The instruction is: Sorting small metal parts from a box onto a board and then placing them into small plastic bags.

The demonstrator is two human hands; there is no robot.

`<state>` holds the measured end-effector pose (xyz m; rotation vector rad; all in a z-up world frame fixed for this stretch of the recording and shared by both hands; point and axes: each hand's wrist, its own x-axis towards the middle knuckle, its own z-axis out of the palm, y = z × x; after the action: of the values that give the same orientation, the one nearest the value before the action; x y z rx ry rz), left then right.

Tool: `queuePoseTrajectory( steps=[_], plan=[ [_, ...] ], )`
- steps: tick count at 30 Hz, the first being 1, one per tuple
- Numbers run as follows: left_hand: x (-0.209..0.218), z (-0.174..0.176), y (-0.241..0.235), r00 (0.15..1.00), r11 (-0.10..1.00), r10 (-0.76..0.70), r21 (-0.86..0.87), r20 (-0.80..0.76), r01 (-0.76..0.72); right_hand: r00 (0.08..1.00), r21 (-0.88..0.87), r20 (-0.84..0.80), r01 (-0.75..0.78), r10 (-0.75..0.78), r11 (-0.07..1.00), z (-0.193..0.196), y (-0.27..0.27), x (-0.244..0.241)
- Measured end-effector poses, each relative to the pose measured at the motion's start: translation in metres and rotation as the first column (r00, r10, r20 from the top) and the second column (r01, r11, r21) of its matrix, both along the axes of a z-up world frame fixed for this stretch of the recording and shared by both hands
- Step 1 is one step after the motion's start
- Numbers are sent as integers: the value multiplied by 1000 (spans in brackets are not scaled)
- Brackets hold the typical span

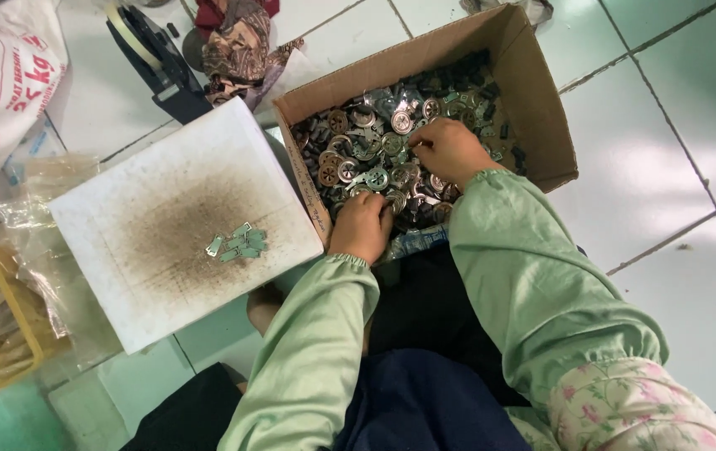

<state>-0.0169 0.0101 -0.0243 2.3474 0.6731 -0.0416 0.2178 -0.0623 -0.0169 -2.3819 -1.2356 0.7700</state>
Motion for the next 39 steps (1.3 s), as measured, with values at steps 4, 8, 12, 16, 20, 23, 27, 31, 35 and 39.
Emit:
queuePoseTrajectory(
  steps=[4, 8, 12, 16, 20, 23, 27, 31, 35, 39],
  plan=[
    [1, 7, -3, 1000, 999, -14, 47, -1, 14, 985, -103, 144, -84, 99, 991, -16, -1, -4],
    [2, 8, -3, 1000, 998, -29, 60, 6, 28, 958, -148, 248, -108, 143, 983, 0, 7, -16],
    [1, 12, -3, 999, 998, -37, 50, 17, 36, 973, -191, 181, -108, 143, 976, 18, 12, -24],
    [0, 15, -3, 999, 998, -44, 42, 7, 44, 933, -209, 310, -119, 181, 971, -18, 11, -13],
    [1, 15, -3, 999, 998, -47, 31, -13, 47, 927, -152, 321, -153, 195, 976, -10, 18, -21],
    [2, 12, -3, 998, 998, -49, 40, -26, 50, 959, -87, 210, -175, 190, 981, 0, 24, -28],
    [0, 12, -3, 998, 997, -52, 48, -31, 53, 959, -129, 224, -145, 171, 981, 0, 23, -25],
    [-1, 11, -3, 998, 998, -51, 26, -46, 53, 948, -184, 253, -148, 192, 972, -9, 23, -24],
    [2, 12, -1, 997, 998, -58, 5, -48, 58, 918, -227, 324, -161, 230, 961, -9, 23, -21],
    [1, 13, -2, 998, 999, -52, 2, -42, 52, 930, -249, 319, -101, 180, 963, -36, 11, -2]
  ],
)
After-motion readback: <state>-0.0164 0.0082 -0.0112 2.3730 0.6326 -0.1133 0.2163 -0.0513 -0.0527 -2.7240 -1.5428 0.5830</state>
